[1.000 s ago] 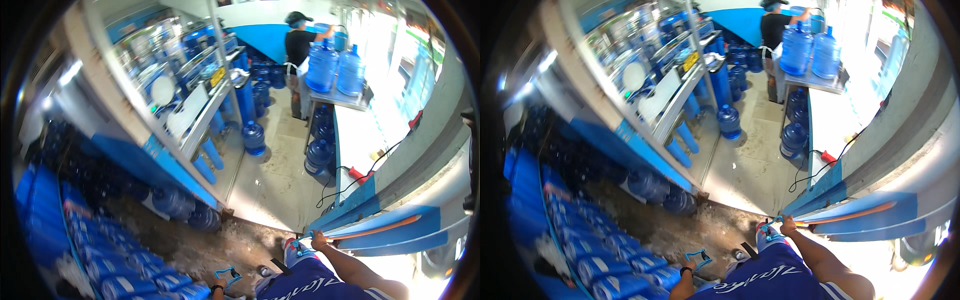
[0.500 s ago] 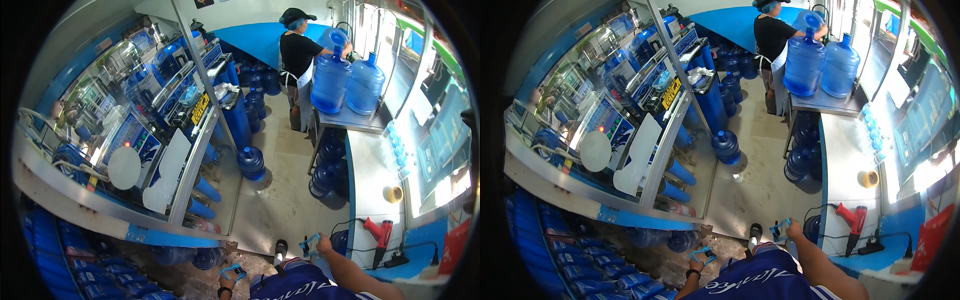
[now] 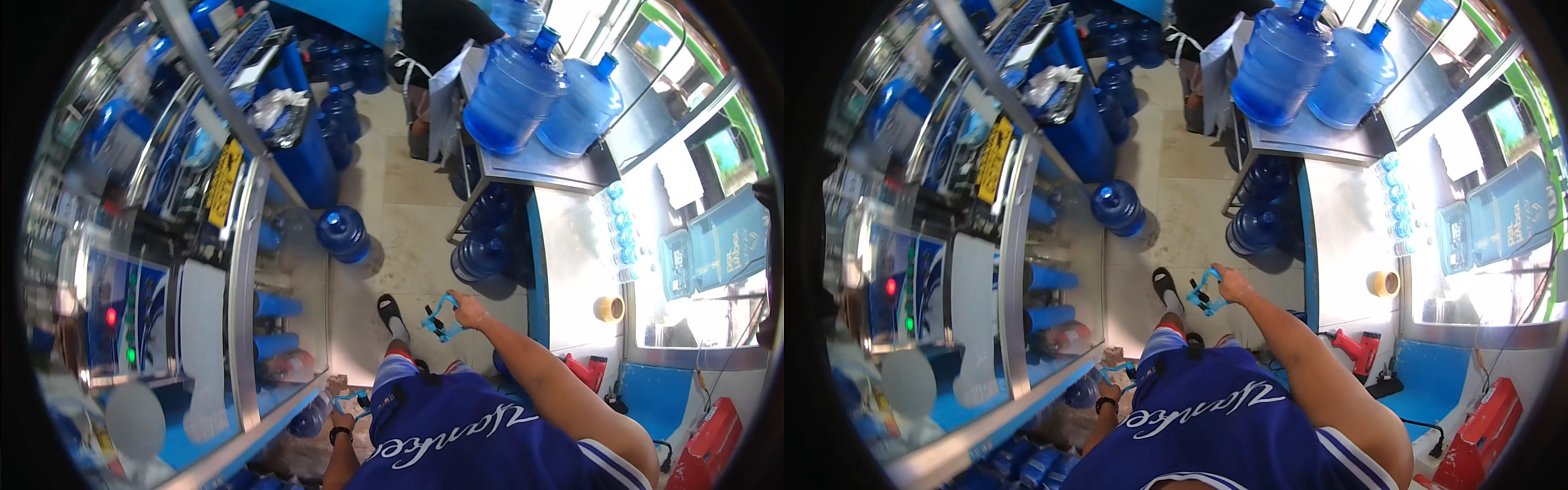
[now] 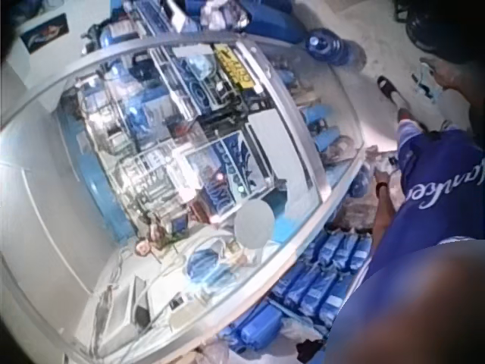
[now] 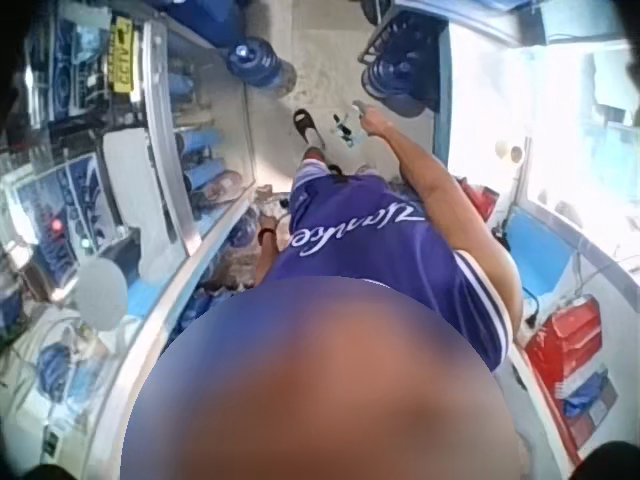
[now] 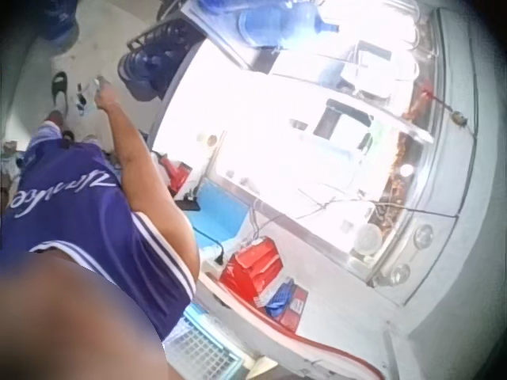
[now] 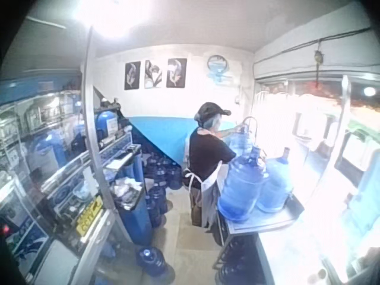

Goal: The person repeatedly carries large blue water jugs from a shop to a three-wheeled vehicle and loads them into the cargo bed. They use a blue plastic jug lifter to grip and transport the jugs, and a red heat gun to shrink-wrap the caps. The person also places empty lifters on a counter and arranges the jugs in the vehicle.

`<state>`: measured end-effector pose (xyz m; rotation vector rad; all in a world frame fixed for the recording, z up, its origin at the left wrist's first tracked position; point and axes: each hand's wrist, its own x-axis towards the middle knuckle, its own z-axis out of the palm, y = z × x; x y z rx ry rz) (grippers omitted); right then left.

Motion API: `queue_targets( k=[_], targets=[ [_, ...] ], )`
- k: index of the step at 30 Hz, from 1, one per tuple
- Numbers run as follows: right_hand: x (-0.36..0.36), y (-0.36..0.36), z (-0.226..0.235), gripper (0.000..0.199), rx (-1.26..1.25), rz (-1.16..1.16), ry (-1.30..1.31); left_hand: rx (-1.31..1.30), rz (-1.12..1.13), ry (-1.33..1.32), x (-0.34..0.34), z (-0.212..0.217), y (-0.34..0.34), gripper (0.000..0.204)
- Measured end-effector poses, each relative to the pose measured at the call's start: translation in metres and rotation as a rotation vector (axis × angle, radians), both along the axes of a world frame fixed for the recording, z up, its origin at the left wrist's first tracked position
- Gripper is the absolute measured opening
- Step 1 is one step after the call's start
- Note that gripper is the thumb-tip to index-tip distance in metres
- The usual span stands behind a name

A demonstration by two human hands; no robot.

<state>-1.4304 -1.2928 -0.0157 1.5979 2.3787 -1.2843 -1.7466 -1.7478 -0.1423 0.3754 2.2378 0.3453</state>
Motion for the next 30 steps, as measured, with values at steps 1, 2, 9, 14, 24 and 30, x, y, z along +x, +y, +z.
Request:
queue_targets(
  k=[1, 2, 9, 14, 24, 30],
  targets=[
    [0.005, 0.006, 0.001, 0.058, 0.001, -0.008, -0.069, -0.001, -0.043, -0.005, -0.015, -0.006, 0.016, 0.065],
    [0.013, 0.013, 0.003, 0.059, 0.029, -0.017, -0.116, 0.003, -0.083, -0.01, -0.029, -0.012, 0.036, 0.06],
    [0.071, 0.071, 0.026, 0.062, 0.199, -0.085, -0.391, -0.056, -0.288, -0.064, -0.151, -0.028, 0.252, 0.052],
    [0.057, 0.124, 0.032, 0.069, 0.265, -0.257, -0.336, 0.116, -0.472, 0.04, -0.216, 0.009, 0.462, 0.062],
    [-0.047, 0.326, -0.015, 0.031, 0.352, 0.082, -0.267, 0.375, -0.188, 0.083, -0.208, 0.054, 0.712, 0.053],
    [-0.154, 0.502, -0.028, 0.03, 0.291, 0.208, -0.197, 0.305, -0.206, -0.033, -0.189, 0.061, 0.773, 0.07]
  ],
)
